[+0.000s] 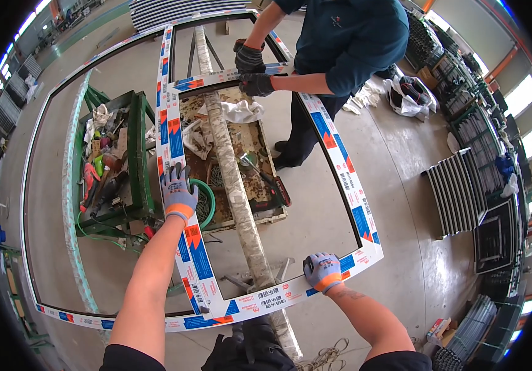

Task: Assembling window frames by applying sealant and using a power drill to secure metal components.

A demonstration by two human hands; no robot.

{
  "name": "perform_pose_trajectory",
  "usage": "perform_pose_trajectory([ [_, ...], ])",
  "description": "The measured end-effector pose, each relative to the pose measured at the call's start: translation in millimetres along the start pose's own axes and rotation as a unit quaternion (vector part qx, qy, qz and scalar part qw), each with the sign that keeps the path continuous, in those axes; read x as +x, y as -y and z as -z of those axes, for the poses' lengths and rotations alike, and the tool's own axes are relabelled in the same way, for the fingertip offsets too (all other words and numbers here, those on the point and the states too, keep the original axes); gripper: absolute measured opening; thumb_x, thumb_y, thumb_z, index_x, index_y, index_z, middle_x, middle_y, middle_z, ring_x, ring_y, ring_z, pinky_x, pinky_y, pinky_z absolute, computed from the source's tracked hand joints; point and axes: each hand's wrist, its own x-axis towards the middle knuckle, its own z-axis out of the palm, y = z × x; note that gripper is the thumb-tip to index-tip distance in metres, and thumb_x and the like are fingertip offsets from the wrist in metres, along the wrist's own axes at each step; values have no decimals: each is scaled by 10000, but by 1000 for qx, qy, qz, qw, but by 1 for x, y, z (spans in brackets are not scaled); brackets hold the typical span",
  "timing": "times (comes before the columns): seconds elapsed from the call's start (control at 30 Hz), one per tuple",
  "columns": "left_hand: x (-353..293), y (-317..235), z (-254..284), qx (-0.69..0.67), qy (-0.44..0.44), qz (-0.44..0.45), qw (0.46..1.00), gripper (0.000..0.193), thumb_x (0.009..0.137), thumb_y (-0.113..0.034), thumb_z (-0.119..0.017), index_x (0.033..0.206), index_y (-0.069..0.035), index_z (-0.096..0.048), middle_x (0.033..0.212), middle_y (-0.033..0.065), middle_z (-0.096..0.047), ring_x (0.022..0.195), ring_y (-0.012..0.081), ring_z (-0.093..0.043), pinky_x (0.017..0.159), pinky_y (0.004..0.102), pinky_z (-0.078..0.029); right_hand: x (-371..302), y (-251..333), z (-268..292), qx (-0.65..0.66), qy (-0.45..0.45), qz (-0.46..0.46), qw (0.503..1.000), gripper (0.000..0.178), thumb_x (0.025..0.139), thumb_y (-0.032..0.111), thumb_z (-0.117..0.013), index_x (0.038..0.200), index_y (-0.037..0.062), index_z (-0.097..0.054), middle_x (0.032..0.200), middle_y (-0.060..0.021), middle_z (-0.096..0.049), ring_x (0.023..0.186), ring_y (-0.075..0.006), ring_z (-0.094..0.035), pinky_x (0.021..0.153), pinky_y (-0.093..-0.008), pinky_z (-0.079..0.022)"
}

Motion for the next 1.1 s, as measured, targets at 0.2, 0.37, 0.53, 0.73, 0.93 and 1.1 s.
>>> perform_pose_trajectory([
  [0.2, 0, 2, -3, 3, 3, -2, 1000, 643, 881, -372, -592, 1461, -137, -447, 1521, 163, -391, 1422, 331, -329, 1197, 462, -208, -1, 0, 0, 5, -11, 5, 1000, 196, 860, 272, -597, 901, 96, -673, 953, -120, -691, 955, -312, -634, 860, -430, -471],
  [0.37, -2, 2, -2, 0, -3, -13, 1000, 643, 894, -377, -576, 1463, -111, -440, 1499, 190, -403, 1416, 367, -329, 1190, 467, -230, -2, 0, 0, 9, -12, 5, 1000, 182, 858, 262, -599, 892, 97, -669, 949, -121, -689, 949, -313, -634, 852, -431, -472],
  [0.53, -1, 5, -7, -12, -25, -28, 999, 635, 876, -369, -590, 1441, -109, -461, 1485, 187, -420, 1401, 358, -346, 1184, 478, -224, -1, -3, -5, 27, -38, 18, 999, 147, 835, 236, -610, 863, 107, -675, 911, -116, -691, 908, -319, -642, 825, -440, -479],
  [0.73, 0, 6, -12, -10, -51, -39, 998, 634, 871, -371, -591, 1434, -109, -467, 1474, 187, -430, 1399, 348, -350, 1180, 480, -227, -1, -3, -4, 27, -45, 22, 998, 142, 829, 232, -614, 860, 108, -678, 905, -117, -693, 891, -320, -646, 814, -439, -486],
  [0.93, 1, 6, -12, -4, -39, -28, 999, 629, 871, -367, -588, 1433, -109, -470, 1480, 178, -428, 1400, 341, -351, 1183, 473, -227, -1, -3, -5, 20, -37, 16, 999, 158, 833, 241, -614, 868, 101, -678, 907, -122, -691, 900, -322, -647, 828, -439, -487],
  [1.1, -2, 4, -7, -9, -30, -22, 999, 630, 874, -363, -585, 1438, -107, -467, 1492, 176, -416, 1403, 341, -348, 1187, 466, -224, -2, -2, -3, 12, -28, 15, 999, 170, 837, 249, -612, 886, 99, -676, 925, -124, -690, 909, -323, -644, 836, -437, -482],
])
